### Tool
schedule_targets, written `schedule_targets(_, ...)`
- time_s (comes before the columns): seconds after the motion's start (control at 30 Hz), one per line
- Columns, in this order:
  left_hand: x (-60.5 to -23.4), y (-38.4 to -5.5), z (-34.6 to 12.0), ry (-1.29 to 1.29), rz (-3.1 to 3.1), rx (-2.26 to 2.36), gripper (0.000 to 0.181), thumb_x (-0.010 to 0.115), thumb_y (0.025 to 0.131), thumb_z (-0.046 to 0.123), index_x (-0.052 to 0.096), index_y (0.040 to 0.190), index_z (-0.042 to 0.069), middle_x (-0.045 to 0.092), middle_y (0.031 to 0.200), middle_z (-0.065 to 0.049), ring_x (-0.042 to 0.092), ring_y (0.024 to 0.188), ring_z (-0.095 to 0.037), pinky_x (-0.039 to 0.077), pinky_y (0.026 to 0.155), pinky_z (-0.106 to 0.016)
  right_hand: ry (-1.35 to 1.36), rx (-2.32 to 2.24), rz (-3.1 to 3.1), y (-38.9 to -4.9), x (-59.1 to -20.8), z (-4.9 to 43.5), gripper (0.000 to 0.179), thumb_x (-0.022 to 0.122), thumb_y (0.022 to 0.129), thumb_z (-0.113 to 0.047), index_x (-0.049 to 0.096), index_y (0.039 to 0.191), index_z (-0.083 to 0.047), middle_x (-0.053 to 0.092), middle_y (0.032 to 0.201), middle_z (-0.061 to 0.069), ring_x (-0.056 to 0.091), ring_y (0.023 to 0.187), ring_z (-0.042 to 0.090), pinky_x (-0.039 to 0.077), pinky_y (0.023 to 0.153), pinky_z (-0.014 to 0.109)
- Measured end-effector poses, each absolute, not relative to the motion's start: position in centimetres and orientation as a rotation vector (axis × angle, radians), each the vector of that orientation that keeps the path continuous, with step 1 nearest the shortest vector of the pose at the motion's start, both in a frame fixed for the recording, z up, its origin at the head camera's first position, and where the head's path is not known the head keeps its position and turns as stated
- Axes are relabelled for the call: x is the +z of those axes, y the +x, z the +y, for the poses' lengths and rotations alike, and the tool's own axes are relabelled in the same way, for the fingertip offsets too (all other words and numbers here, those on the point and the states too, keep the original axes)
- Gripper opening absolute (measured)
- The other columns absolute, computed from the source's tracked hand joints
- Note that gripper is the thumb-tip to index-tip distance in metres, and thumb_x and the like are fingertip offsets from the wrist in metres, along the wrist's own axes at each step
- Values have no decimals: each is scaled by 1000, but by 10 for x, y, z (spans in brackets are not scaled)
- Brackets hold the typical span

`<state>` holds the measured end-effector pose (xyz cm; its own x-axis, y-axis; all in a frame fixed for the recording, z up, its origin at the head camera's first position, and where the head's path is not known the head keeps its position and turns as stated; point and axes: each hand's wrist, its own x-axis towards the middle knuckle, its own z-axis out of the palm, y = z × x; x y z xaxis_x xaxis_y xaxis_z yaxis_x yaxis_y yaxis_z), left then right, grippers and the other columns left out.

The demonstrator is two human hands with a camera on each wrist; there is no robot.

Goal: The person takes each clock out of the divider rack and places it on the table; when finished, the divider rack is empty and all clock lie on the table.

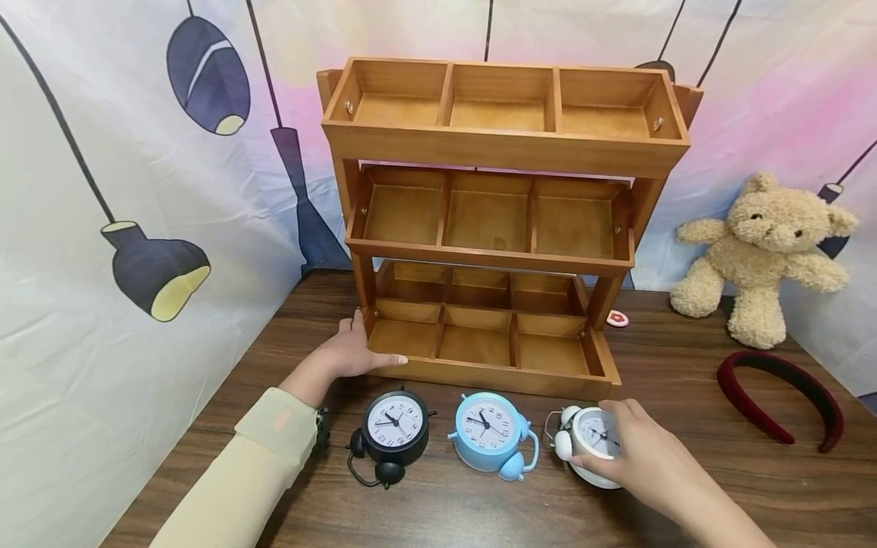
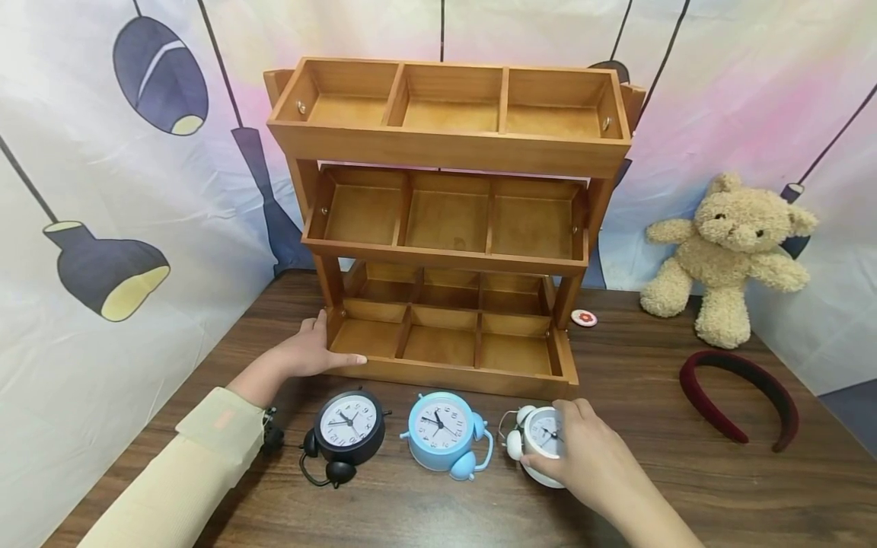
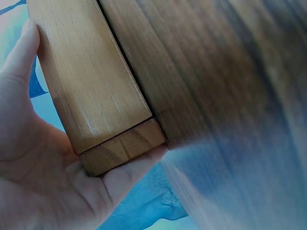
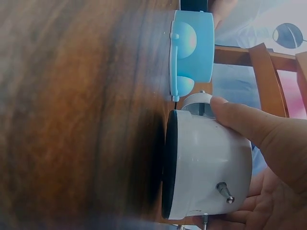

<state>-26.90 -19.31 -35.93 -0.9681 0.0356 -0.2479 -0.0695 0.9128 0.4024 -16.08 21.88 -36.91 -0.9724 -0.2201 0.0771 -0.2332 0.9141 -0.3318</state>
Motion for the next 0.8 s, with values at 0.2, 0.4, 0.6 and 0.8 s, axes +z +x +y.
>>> schedule_targets(0.2, -359, -269, -194, -28, 2823, 599, 133, 65, 80, 73, -7, 152, -13, 2, 156, -39, 30, 137, -54, 34, 108, -57, 361, 538, -3032, -160, -371, 220, 94, 83, 68, -61, 56, 124, 9, 59, 114, 20, 62, 88, 26, 52, 74, 50)
schedule_targets(0.4, -361, -270, -193, -29, 2821, 613, 133, 65, 80, 72, -8, 152, -13, 2, 156, -39, 30, 138, -53, 34, 109, -57, 363, 538, -3036, -159, -372, 221, 93, 85, 69, -57, 54, 126, 9, 58, 113, 19, 61, 89, 25, 52, 75, 50)
schedule_targets(0.6, -362, -271, -191, -30, 2821, 619, 132, 65, 80, 72, -7, 152, -13, 2, 156, -39, 29, 138, -54, 33, 109, -58, 357, 541, -3037, -158, -373, 222, 93, 86, 69, -55, 53, 127, 10, 58, 111, 18, 61, 87, 24, 52, 75, 49)
schedule_targets(0.8, -363, -272, -189, -21, 2827, 621, 132, 66, 80, 71, -6, 152, -13, 3, 156, -39, 28, 138, -54, 33, 108, -59, 369, 516, -3008, -156, -371, 222, 99, 81, 70, -63, 53, 131, 8, 56, 117, 22, 63, 92, 30, 52, 76, 53)
